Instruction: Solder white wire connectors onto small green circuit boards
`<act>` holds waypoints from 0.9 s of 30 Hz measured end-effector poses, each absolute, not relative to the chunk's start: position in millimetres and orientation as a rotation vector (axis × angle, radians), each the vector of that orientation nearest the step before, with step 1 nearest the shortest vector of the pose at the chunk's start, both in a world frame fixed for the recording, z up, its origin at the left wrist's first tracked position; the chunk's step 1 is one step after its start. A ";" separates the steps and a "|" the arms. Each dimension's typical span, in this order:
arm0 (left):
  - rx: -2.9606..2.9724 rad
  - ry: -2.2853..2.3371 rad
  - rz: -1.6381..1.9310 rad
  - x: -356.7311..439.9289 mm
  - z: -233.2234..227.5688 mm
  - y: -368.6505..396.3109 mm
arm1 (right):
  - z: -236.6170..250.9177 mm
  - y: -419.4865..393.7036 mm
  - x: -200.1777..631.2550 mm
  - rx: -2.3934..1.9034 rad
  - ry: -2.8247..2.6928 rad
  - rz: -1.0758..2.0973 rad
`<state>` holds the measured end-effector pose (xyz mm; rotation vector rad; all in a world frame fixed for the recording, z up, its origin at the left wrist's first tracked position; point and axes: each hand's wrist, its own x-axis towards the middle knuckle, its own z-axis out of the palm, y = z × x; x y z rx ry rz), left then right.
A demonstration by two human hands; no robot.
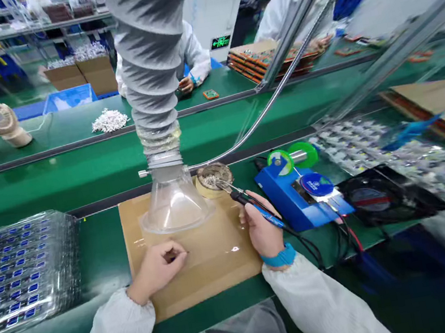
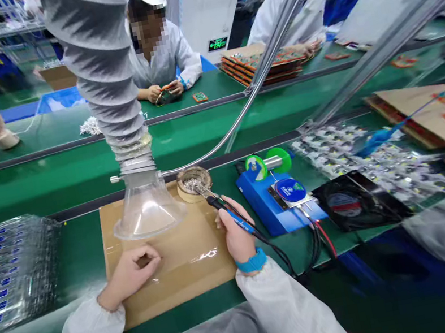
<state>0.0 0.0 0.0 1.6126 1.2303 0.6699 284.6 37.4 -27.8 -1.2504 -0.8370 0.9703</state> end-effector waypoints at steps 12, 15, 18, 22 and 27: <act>1.654 1.240 0.709 -1.2 3.1 0.6 | -25.4 38.2 283.8 -1.258 -0.900 0.851; 1.626 1.242 0.722 -1.3 3.8 0.1 | -19.1 33.1 282.7 -1.189 -0.861 0.859; 1.568 1.234 0.753 -1.0 4.6 0.2 | -18.0 17.9 279.4 -1.094 -0.812 0.825; 1.498 1.217 0.792 -1.2 2.8 1.3 | -21.1 -11.0 264.6 -1.199 -0.834 0.835; 1.493 1.229 0.832 -1.5 1.7 1.3 | -11.4 -22.9 223.5 -1.313 -1.055 1.155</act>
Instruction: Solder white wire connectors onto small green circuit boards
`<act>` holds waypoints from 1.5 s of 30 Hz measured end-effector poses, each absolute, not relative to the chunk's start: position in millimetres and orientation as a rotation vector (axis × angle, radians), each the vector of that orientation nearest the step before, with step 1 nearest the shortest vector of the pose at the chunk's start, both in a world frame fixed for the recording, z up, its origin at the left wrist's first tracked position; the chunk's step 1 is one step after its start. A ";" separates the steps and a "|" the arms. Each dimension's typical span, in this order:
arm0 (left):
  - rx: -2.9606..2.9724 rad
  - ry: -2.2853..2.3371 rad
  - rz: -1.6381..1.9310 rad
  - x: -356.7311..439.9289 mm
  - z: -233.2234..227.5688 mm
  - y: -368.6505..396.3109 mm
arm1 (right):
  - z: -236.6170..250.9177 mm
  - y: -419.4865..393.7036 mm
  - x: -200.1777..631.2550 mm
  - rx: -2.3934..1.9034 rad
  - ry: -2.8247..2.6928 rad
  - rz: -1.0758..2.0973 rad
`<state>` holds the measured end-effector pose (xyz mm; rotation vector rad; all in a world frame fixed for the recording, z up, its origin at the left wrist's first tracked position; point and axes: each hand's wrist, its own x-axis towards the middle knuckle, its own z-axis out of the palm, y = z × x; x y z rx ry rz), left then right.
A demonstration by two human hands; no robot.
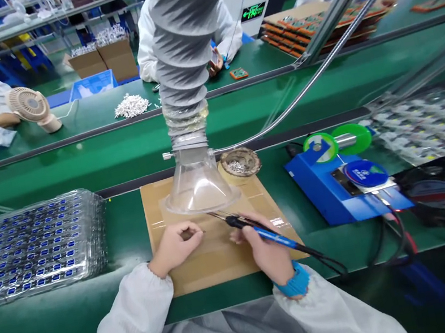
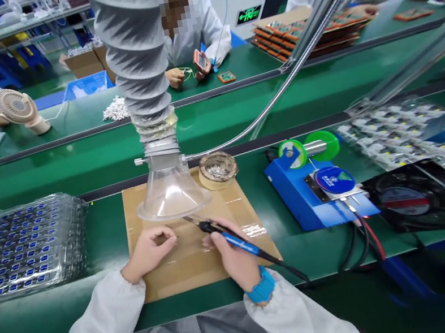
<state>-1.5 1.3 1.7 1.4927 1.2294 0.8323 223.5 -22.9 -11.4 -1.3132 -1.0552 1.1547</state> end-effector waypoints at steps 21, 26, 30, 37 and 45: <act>1.497 1.207 0.853 3.0 -10.6 -3.7 | -17.7 -9.6 181.5 -1.306 -1.315 1.199; 1.861 1.290 0.846 0.8 5.9 -14.9 | -12.9 -14.7 190.6 -1.386 -1.327 1.093; 2.160 1.489 0.702 -53.4 49.6 -36.6 | -6.8 -17.0 214.8 -1.490 -1.349 0.949; 1.937 2.335 0.400 -216.5 105.5 -50.6 | 1.9 -8.0 230.6 -1.610 -1.288 0.897; 1.938 2.383 0.004 -235.2 113.6 -43.9 | 0.6 -10.0 222.9 -1.538 -1.244 0.896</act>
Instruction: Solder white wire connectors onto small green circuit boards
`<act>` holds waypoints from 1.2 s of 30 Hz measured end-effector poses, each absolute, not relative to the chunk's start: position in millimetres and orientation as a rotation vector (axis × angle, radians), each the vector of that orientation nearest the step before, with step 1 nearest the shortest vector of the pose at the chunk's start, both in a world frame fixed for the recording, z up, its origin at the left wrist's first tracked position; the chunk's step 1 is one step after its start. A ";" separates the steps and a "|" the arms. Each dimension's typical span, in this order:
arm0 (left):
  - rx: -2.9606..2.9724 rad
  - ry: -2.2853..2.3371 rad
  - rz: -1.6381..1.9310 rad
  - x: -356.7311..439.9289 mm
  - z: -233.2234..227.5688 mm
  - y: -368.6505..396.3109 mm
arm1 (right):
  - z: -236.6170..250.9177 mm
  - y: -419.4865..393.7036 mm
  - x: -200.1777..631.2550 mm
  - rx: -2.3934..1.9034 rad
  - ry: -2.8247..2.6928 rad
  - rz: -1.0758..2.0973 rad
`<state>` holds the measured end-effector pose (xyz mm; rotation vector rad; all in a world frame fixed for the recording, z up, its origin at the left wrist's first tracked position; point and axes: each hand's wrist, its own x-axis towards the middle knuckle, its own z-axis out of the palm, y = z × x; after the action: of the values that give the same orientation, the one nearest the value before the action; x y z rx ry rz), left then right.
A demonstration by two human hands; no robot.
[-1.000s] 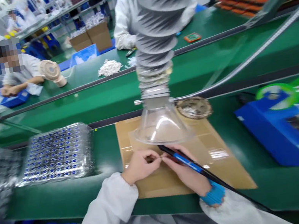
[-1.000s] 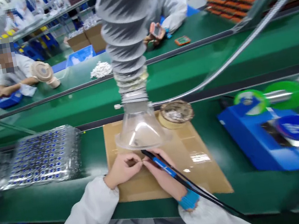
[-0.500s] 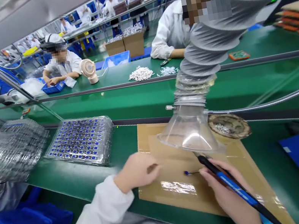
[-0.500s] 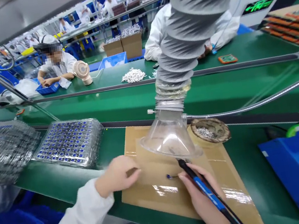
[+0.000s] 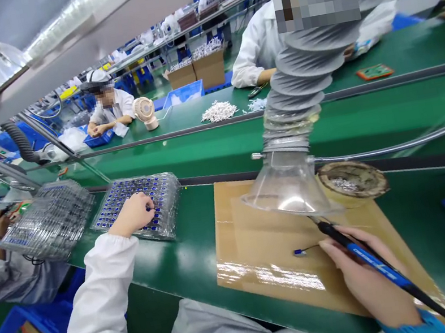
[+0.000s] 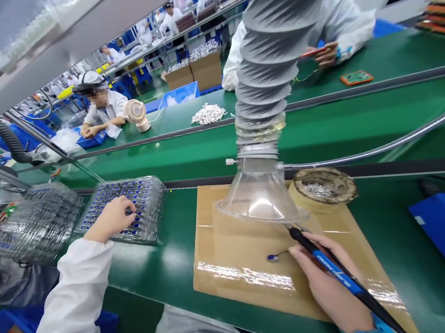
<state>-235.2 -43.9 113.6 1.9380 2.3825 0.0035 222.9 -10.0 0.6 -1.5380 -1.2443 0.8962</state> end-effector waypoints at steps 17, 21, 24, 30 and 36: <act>1.781 1.592 0.803 -97.8 68.8 -3.4 | -16.3 -6.2 227.4 -1.330 -1.313 0.913; 1.471 1.413 1.181 -74.1 14.0 22.5 | -13.5 -5.4 228.4 -1.302 -1.304 0.942; 1.363 1.373 1.323 -72.3 -4.0 24.1 | -11.4 -2.1 229.1 -1.284 -1.311 1.016; 1.274 1.421 1.220 -72.4 -6.9 19.9 | -15.3 10.8 222.0 -1.226 -1.244 1.153; 1.266 1.471 1.175 -72.2 -4.9 21.6 | -17.1 9.1 217.2 -1.217 -1.301 1.106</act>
<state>-72.2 21.6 -4.9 1.2659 1.4707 1.1754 217.2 9.1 -17.1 -1.2174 -1.3009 1.1064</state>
